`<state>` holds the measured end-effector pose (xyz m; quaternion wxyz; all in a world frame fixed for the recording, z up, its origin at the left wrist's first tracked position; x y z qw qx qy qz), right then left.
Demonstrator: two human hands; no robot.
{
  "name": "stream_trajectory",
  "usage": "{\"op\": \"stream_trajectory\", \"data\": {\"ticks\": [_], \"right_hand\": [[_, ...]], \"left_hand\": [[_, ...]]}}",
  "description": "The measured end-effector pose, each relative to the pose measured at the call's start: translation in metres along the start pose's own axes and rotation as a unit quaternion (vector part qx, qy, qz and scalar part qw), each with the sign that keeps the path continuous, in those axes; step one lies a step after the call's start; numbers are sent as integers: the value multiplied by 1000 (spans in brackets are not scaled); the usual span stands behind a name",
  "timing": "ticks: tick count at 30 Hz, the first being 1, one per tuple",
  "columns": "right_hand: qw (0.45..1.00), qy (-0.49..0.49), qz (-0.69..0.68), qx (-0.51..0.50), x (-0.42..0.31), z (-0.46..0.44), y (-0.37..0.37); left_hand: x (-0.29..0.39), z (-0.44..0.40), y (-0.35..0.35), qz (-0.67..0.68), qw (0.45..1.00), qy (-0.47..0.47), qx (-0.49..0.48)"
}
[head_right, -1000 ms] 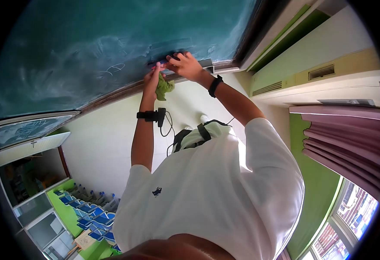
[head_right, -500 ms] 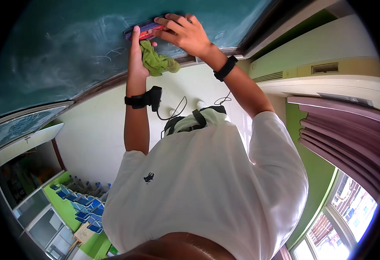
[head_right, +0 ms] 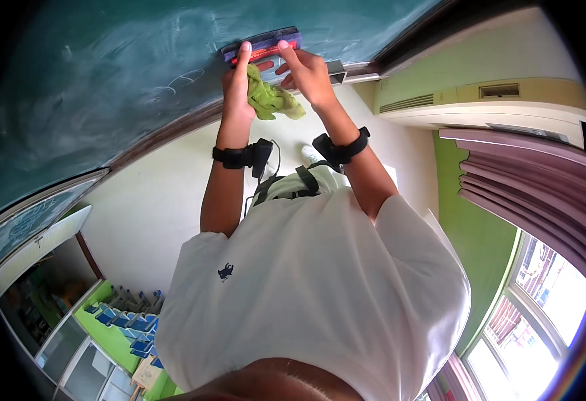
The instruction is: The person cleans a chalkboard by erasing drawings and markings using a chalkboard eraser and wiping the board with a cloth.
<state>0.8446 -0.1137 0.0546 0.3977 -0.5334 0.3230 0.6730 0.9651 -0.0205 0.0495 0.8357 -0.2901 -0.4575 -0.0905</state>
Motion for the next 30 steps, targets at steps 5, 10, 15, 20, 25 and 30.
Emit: {"op": "stream_trajectory", "data": {"ticks": [5, 10, 15, 20, 25, 30], "right_hand": [[998, -43, -47, 19, 17, -5, -12], [989, -101, -111, 13, 46, -1, -21], [958, -227, -156, -76, 112, -8, -38], [947, -256, -170, -97, 164, -17, -49], [929, -266, -224, -125, 169, -17, -54], [967, -167, -182, -61, 95, -14, -28]], "left_hand": [[-20, -15, 12, -5, 1000, -2, 19], [-54, -22, 32, -30, 995, 88, 43], [-107, -47, 80, -24, 985, 138, 100], [-147, -73, 118, -39, 975, 197, 97], [-141, -75, 118, -41, 978, 170, 111], [-61, -27, 66, -48, 992, 87, 82]]}}
Point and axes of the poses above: each hand's wrist, its own z-axis away from the middle knuckle, its own y-axis out of the back of the hand, x = y × z, the point moved 9 cm from there along -z, towards the middle knuckle, and after that the axes turned 9 degrees about x, right-handed, at the moved point
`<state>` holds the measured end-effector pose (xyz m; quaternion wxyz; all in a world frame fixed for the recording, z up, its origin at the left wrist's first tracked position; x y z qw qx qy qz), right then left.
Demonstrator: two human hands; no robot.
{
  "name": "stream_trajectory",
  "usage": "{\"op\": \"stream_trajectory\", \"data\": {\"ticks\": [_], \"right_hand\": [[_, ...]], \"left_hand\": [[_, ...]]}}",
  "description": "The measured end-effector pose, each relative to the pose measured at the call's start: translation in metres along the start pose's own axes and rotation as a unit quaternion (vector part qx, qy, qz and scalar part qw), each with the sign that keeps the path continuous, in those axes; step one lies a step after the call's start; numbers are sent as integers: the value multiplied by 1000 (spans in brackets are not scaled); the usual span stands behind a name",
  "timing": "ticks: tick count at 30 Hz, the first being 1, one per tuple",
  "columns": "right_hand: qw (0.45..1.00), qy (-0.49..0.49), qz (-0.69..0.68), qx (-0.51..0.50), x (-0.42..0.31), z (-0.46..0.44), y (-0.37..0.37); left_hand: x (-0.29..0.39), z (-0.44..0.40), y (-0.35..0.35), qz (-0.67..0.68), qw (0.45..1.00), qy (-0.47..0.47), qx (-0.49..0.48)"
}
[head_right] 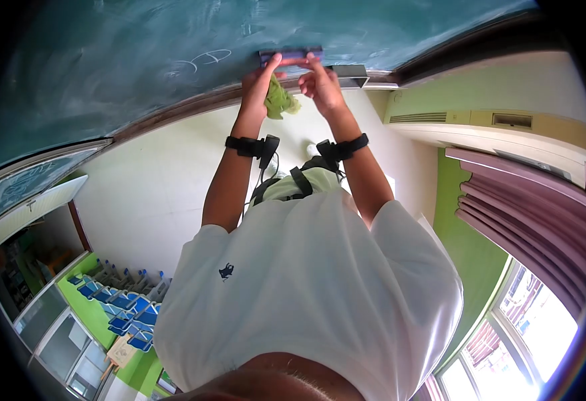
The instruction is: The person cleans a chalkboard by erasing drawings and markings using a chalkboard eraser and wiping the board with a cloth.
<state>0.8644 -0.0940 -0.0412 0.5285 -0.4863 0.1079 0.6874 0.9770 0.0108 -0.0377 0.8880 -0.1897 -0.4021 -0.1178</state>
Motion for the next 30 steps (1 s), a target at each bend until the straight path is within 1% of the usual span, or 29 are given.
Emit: {"op": "stream_trajectory", "data": {"ticks": [2, 3, 4, 6, 7, 8, 10, 12, 14, 16, 18, 19, 20, 22, 23, 24, 26, 27, 29, 30], "right_hand": [[997, 55, 49, 10, -48, 25, -14], [997, 62, 41, 23, -64, 33, -16], [997, 67, 40, 26, -66, 36, -15], [995, 70, 11, 66, -64, 33, -13], [995, 70, 0, 76, -58, 28, -10], [995, 57, -20, 79, -48, 22, -7], [995, 25, -39, 92, -20, 2, 7], [995, 4, -57, 83, 7, -17, 19], [992, -33, -102, 65, 31, -38, 26], [991, -43, -112, 52, 45, -50, 31], [986, -77, -119, 84, 66, -58, 38], [981, -96, -130, 104, 77, -64, 42], [981, -96, -133, 105, 82, -66, 43], [985, -83, -104, 112, 85, -68, 41], [990, -75, -55, 111, 84, -67, 38], [989, -78, -57, 112, 85, -65, 35], [986, -76, -38, 145, 87, -67, 38], [986, -78, -36, 144, 86, -68, 38], [986, -90, -78, 118, 98, -68, 36], [985, -97, -85, 115, 103, -68, 36]], "left_hand": [[47, 28, -17, 9, 993, -118, 11], [55, 37, -25, 40, 991, -131, 13], [51, 41, -32, 40, 990, -131, 7], [55, 42, -35, 132, 975, -180, 14], [44, 33, -33, 103, 984, -142, 25], [40, 27, -33, 107, 984, -144, 21], [17, 14, -28, 64, 990, -125, 30], [-3, 0, -23, 71, 989, -128, 23], [-21, -17, -17, 37, 992, -115, 37], [-33, -28, -15, 34, 994, -97, 44], [-50, -33, -6, 46, 995, -60, 64], [-67, -56, 4, 45, 991, -80, 93], [-76, -66, 10, 42, 992, -81, 92], [-100, -81, 33, -15, 988, 15, 153], [-104, -84, 37, 11, 990, 13, 137], [-109, -88, 43, 8, 990, 14, 138], [-106, -93, 41, -12, 993, 4, 115], [-108, -95, 39, -11, 993, 4, 116], [-119, -88, 32, 36, 996, 59, 64], [-120, -84, 38, 37, 995, 59, 69]]}}
Point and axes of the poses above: each hand's wrist, its own z-axis away from the middle knuckle, its own y-axis out of the back of the hand, x = y × z, the point moved 9 cm from there along -z, towards the middle knuckle, and after that the axes turned 9 degrees about x, right-handed, at the moved point
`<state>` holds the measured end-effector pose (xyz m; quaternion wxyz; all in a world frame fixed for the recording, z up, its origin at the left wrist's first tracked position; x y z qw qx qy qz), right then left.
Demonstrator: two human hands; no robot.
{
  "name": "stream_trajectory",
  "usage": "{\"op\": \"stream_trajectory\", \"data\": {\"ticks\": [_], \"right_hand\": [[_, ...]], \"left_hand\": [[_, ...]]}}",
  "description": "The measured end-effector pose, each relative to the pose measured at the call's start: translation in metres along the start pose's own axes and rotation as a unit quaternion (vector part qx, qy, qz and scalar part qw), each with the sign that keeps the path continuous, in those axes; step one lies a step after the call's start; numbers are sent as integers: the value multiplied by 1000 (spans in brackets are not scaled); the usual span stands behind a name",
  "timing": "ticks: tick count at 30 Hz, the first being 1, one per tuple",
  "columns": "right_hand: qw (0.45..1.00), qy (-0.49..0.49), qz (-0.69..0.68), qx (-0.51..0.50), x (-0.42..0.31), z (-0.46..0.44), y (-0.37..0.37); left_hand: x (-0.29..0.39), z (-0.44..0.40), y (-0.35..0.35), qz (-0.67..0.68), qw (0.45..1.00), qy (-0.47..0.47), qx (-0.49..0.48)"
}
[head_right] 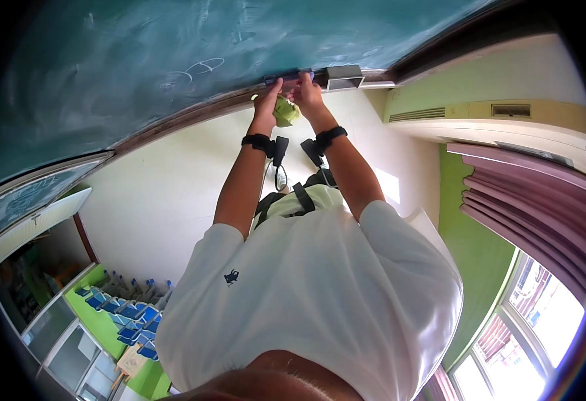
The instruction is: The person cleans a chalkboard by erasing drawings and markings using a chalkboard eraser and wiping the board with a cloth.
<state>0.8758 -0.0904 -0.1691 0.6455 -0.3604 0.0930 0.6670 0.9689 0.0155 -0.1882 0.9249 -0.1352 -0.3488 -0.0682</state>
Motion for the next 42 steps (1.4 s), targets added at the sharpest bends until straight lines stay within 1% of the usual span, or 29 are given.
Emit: {"op": "stream_trajectory", "data": {"ticks": [2, 3, 4, 6, 7, 8, 9, 10, 11, 12, 14, 15, 16, 17, 18, 19, 20, 21, 22, 24, 25, 27, 32, 34, 37, 40, 42], "right_hand": [[1000, -11, -17, -10, 3, -5, -2], [1000, -7, -14, -12, 1, -6, -1], [1000, 3, 5, -16, -2, -1, -2], [999, 18, 28, -29, -14, 17, -12], [997, 38, 58, -41, -28, 38, -22], [993, 59, 85, -53, -41, 55, -31], [991, 65, 66, -102, -52, 65, -42], [987, 104, 16, -125, -74, 95, -63], [986, 97, 16, -136, -84, 113, -76], [984, 91, 19, -149, -94, 128, -89], [983, 93, -22, -155, -122, 173, -116], [980, 126, -33, -149, -135, 189, -124], [980, 128, -30, -149, -147, 208, -137], [972, 152, -52, -173, -165, 231, -152], [962, 174, -75, -194, -175, 245, -159], [963, 176, -74, -191, -177, 241, -158], [947, 178, -87, -254, -185, 239, -170], [926, 180, -100, -315, -191, 240, -179], [927, 183, -99, -314, -191, 249, -187], [966, 205, -66, -144, -190, 259, -188], [970, 185, -63, -142, -181, 262, -190], [968, 197, -60, -144, -178, 252, -190], [970, 224, -43, -84, -162, 232, -170], [971, 223, -42, -79, -150, 217, -163], [974, 221, -29, -31, -126, 196, -144], [974, 225, 0, -21, -102, 170, -129], [979, 202, 0, -10, -88, 149, -119]], "left_hand": [[1, -1, 1, -35, 999, 11, 29], [-1, 2, -4, -20, 999, 37, -15], [5, 6, 1, -15, 999, 35, -17], [29, 21, -3, -47, 995, -23, -90], [48, 40, -4, -43, 995, -54, -72], [69, 59, -5, -38, 995, -61, -74], [99, 78, -8, -49, 988, -124, -84], [128, 98, -12, -61, 977, -182, -93], [164, 125, -20, -5, 957, -269, -105], [193, 154, -25, -3, 950, -298, -92], [243, 211, -39, -45, 931, -343, -118], [254, 221, -41, -40, 930, -347, -118], [263, 232, -41, -57, 917, -377, -118], [272, 243, -42, -75, 903, -407, -118], [279, 253, -42, -74, 904, -403, -120], [293, 268, -42, -42, 895, -425, -131], [308, 280, -42, -9, 883, -448, -143], [319, 286, -38, -8, 875, -468, -120], [327, 289, -35, -34, 867, -485, -113], [334, 279, -30, -29, 864, -493, -98], [334, 275, -28, -33, 863, -495, -90], [332, 265, -24, -63, 861, -498, -85], [310, 243, -17, -60, 876, -459, -136], [290, 223, -13, -76, 895, -417, -141], [260, 194, -7, -90, 906, -390, -135], [220, 155, 3, -115, 915, -367, -119], [193, 128, 9, -108, 938, -308, -120]]}}
Point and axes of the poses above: each hand's wrist, its own z-axis away from the middle knuckle, its own y-axis out of the back of the hand, x = y × z, the point moved 9 cm from there along -z, towards the middle knuckle, and after that the axes turned 9 degrees about x, right-handed, at the moved point
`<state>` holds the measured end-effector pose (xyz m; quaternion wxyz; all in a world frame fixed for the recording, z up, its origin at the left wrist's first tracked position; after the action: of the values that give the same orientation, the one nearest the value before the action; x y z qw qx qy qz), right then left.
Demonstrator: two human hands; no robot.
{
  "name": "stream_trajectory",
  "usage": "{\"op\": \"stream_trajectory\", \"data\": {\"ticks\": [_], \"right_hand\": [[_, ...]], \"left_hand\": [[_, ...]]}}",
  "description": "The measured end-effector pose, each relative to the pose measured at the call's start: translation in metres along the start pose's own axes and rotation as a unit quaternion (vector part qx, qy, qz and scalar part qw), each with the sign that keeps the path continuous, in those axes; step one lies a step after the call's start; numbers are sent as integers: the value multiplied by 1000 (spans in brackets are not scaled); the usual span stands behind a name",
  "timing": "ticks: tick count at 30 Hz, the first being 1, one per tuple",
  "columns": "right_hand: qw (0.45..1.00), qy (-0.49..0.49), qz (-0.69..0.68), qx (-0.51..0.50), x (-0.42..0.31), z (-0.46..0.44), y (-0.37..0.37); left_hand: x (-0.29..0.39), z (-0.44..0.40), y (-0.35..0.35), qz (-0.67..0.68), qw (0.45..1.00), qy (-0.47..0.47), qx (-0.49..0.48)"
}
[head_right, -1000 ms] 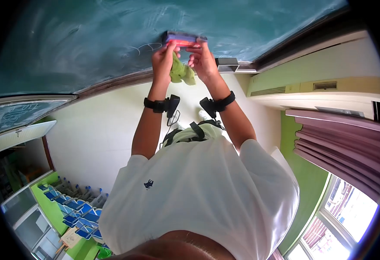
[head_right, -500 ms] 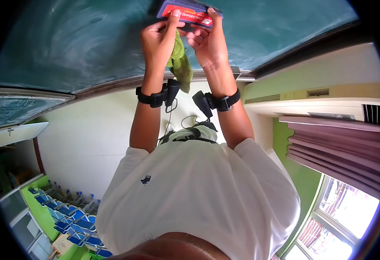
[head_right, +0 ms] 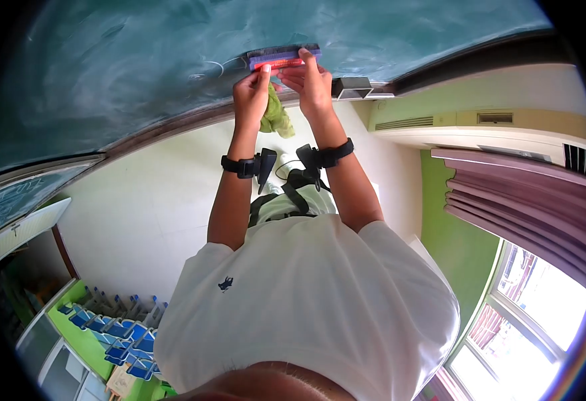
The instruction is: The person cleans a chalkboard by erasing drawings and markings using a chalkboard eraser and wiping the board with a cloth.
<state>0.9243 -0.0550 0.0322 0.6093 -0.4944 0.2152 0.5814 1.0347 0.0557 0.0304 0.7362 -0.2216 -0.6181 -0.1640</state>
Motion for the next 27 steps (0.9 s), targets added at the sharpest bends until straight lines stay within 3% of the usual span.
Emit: {"op": "stream_trajectory", "data": {"ticks": [8, 12, 16, 20, 22, 23, 24, 25, 27], "right_hand": [[997, -36, 73, 7, 83, -45, 50], [995, -2, 94, -18, 78, -48, 51], [992, 59, 101, -50, 1, -22, 26], [989, 113, 43, -88, -87, 8, 0], [987, 141, 51, -62, -134, 25, -14], [982, 173, 33, -69, -154, 36, -20], [982, 171, 34, -67, -154, 37, -17], [987, 132, 40, -76, -147, 34, -17], [993, 72, 32, -89, -128, 28, -12]], "left_hand": [[-117, -4, 6, 40, 985, 160, -40], [-125, -8, 7, -38, 978, 188, -87], [-50, -7, -8, -24, 988, 143, -46], [73, 3, -37, -22, 996, -55, -63], [127, 10, -51, 1, 993, -96, -62], [126, 6, -53, -20, 996, -60, -65], [124, 2, -55, -42, 996, -25, -68], [139, 11, -56, -38, 998, -46, -5], [132, 11, -58, -31, 997, -66, -24]]}}
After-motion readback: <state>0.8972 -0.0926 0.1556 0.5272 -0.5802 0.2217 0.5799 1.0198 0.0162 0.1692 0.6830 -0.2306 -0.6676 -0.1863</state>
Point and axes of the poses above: each hand's wrist, its own z-axis away from the middle knuckle, its own y-axis out of the back of the hand, x = y × z, the point moved 9 cm from there along -z, towards the middle knuckle, and after that the axes turned 9 degrees about x, right-handed, at the moved point
